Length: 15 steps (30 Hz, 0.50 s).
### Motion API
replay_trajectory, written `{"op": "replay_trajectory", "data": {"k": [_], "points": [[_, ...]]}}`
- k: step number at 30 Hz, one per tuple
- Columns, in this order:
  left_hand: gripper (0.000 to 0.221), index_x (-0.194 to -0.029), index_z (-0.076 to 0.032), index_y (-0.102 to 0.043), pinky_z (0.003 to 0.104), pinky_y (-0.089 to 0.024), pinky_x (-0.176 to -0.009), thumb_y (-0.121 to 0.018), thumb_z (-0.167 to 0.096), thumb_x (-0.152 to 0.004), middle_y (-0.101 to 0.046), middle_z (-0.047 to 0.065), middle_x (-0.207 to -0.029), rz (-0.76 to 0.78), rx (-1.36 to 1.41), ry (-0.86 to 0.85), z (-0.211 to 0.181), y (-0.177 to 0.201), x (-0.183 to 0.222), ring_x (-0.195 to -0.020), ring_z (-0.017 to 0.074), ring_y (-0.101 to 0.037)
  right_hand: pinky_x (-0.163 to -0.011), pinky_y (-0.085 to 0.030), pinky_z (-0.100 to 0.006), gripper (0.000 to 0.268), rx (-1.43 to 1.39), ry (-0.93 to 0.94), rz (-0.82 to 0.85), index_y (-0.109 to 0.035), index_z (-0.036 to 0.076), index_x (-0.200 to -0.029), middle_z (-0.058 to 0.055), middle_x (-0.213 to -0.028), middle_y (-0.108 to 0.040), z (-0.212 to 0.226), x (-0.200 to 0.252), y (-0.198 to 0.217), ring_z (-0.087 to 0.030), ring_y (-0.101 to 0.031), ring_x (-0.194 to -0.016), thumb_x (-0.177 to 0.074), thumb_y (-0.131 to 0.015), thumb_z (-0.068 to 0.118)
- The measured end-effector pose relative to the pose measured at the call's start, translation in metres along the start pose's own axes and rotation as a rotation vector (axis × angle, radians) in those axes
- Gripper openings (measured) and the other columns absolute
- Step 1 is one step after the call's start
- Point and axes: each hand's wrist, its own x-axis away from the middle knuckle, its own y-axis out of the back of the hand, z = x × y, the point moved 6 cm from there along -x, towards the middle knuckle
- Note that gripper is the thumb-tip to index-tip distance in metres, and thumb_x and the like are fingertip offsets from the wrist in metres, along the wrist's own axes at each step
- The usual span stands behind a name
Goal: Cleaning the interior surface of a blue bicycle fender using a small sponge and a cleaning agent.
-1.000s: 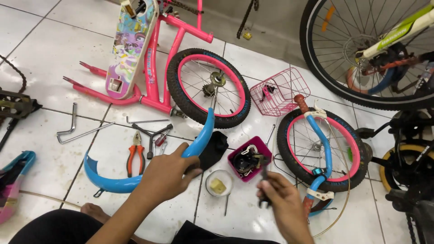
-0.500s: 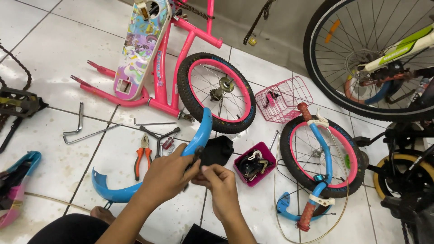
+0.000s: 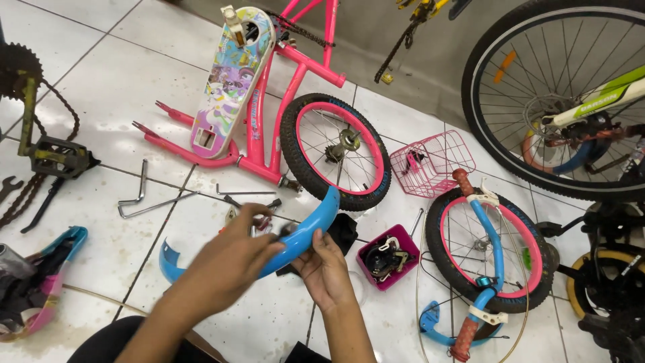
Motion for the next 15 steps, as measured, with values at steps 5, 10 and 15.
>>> {"op": "replay_trajectory", "data": {"k": [5,10,15], "points": [[0.042,-0.114,-0.003,-0.077,0.039,-0.061,-0.061,-0.039,-0.02,-0.104,-0.065,0.011,-0.094,-0.179,0.471,0.307,0.088,0.1,0.036,-0.072,0.0259,-0.076,-0.099,-0.055,-0.047,0.043,-0.02,-0.003,-0.107,-0.057,-0.008,-0.125,-0.023,-0.116,-0.067,-0.008,0.004,0.0,-0.027,-0.066,-0.098,-0.097,-0.061,0.024],[0.04,-0.115,-0.003,-0.074,0.039,-0.06,-0.064,-0.04,-0.018,-0.102,-0.064,0.011,-0.097,-0.228,0.473,0.28,0.138,0.156,0.058,-0.075,0.0261,-0.074,-0.106,-0.051,-0.049,0.046,-0.054,-0.026,-0.215,-0.052,-0.01,-0.128,-0.028,-0.131,-0.062,-0.016,0.011,0.001,-0.03,-0.062,-0.107,-0.096,-0.057,0.023],[0.038,-0.117,-0.003,-0.071,0.039,-0.059,-0.067,-0.04,-0.015,-0.1,-0.063,0.012,-0.099,-0.264,0.467,0.251,0.192,0.191,0.079,-0.078,0.0263,-0.073,-0.102,-0.053,-0.048,0.045,-0.033,-0.046,-0.211,-0.056,-0.009,-0.127,-0.026,-0.122,-0.065,-0.033,0.012,0.007,-0.027,-0.063,-0.101,-0.096,-0.059,0.023]]}}
